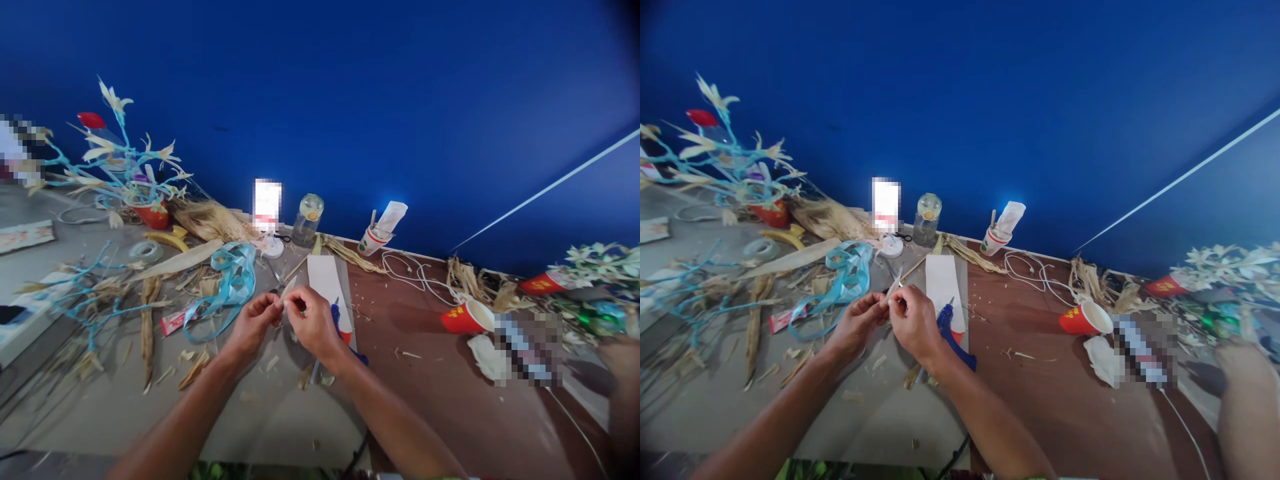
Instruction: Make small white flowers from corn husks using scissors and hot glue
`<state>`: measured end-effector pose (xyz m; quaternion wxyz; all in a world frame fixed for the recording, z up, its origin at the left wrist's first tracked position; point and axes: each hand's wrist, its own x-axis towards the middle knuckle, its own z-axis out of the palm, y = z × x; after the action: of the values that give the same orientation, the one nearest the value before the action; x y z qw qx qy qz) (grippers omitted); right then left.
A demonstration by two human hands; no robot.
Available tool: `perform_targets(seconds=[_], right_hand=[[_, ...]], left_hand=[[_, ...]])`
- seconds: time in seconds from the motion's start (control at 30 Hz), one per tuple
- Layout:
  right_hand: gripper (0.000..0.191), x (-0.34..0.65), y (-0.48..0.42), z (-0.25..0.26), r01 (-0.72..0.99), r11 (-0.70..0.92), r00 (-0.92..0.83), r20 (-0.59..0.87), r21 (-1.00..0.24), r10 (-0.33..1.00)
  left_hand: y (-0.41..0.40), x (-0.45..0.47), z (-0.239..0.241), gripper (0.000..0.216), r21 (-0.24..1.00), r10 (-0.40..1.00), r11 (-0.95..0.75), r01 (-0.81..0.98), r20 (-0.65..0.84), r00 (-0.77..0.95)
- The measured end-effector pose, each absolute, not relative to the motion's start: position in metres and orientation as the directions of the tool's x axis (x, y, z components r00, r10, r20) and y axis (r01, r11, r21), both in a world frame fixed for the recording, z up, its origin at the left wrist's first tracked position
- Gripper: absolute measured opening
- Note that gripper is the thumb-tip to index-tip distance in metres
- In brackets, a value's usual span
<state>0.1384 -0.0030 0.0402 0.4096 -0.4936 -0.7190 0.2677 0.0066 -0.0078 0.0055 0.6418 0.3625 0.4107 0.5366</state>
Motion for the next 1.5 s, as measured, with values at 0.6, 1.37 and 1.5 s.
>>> perform_targets(seconds=[0.6, 1.37, 1.5], right_hand=[[0.012, 0.133, -0.006, 0.024, 0.271, 0.146, -0.057, 0.135, -0.951, 0.989], [0.008, 0.143, 0.005, 0.029, 0.197, 0.161, -0.224, 0.116, -0.967, 0.968], [0.006, 0.142, 0.003, 0.026, 0.121, 0.121, -0.220, 0.092, -0.985, 0.971]], left_hand=[[-0.009, 0.008, 0.004, 0.025, 0.935, 0.995, 0.091, -0.343, -0.098, -0.004], [-0.010, 0.007, 0.002, 0.021, 0.920, 0.988, 0.154, -0.361, -0.137, 0.072], [-0.010, 0.006, 0.001, 0.019, 0.961, 0.996, 0.092, -0.262, -0.085, 0.035]])
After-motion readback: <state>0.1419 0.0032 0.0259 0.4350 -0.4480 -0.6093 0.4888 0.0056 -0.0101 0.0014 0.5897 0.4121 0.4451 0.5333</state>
